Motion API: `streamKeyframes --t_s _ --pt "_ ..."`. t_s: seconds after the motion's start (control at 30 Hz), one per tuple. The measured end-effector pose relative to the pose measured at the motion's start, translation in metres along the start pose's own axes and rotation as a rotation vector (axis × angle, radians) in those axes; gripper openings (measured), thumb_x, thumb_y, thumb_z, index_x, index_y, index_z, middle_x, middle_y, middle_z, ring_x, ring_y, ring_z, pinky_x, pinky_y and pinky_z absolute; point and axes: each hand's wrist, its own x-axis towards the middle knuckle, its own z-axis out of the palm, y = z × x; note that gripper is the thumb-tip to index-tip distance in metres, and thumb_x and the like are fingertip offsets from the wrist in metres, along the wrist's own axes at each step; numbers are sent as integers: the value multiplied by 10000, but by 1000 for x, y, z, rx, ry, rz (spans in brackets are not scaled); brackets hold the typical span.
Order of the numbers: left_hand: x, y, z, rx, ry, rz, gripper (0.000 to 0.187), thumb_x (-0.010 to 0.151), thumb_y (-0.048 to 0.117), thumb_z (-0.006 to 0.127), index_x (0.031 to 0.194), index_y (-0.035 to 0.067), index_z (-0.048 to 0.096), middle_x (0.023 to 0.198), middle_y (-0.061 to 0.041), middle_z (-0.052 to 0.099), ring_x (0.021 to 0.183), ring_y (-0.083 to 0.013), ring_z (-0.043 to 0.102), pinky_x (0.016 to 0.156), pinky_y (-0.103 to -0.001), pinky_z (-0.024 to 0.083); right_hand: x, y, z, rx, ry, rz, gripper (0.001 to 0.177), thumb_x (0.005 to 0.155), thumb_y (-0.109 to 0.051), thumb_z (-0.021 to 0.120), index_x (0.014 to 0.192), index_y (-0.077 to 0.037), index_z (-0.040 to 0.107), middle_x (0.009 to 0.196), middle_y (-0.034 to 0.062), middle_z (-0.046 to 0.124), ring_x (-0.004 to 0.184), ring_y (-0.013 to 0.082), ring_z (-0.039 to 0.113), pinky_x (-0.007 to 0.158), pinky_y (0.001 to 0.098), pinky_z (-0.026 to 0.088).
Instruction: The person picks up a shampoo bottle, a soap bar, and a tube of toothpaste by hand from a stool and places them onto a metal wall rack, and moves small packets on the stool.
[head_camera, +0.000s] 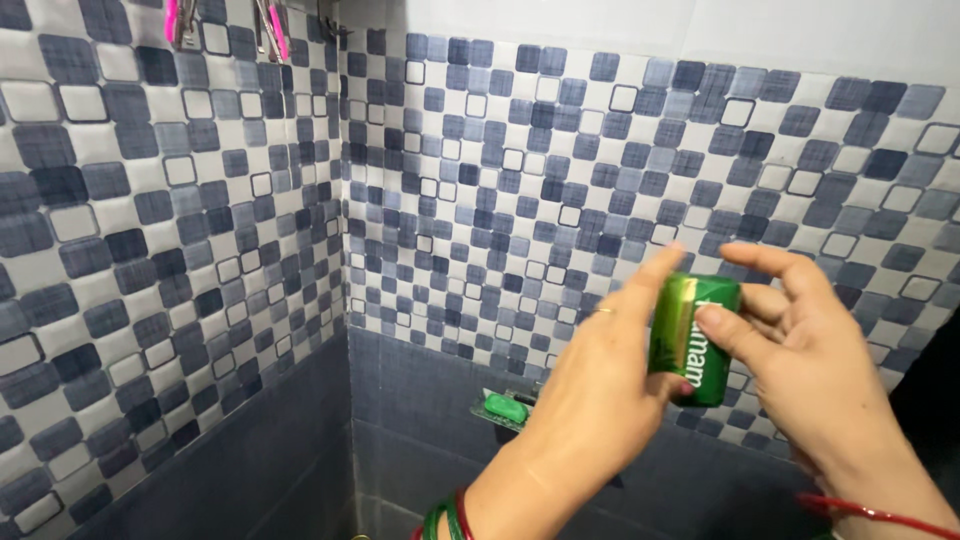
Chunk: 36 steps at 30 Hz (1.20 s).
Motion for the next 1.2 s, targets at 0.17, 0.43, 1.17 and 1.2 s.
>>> streamKeyframes --t_s 0.17,0.43,1.17,1.2 --pt "17 6 -14 -50 -109 -174 841 730 11 808 1490 201 499 1213 -197 638 1031 -333 671 872 -392 561 7 -2 1 -97 -134 -80 627 916 -59 713 1502 -63 492 1104 185 767 977 214 731 779 333 596" --pt "30 8 -25 -260 -12 -395 601 785 74 801 1347 144 600 1052 -128 741 826 -172 684 712 -321 588 9 -15 15 54 -55 -112 516 846 -109 730 1318 30 576 1168 162 684 1063 176 699 868 309 575" --pt "35 -9 -55 -175 295 -479 487 785 115 775 1248 49 638 1123 -83 737 974 -188 733 796 -325 597 2 -5 46 231 122 192 423 942 -113 615 1330 56 613 1148 135 711 997 172 675 897 304 548" --pt "34 -9 -57 -187 290 -495 510 774 113 774 1259 55 629 1119 -79 731 961 -184 734 785 -324 603 1 -7 48 210 125 196 413 946 -113 617 1322 58 622 1150 139 714 1000 168 673 898 301 546"
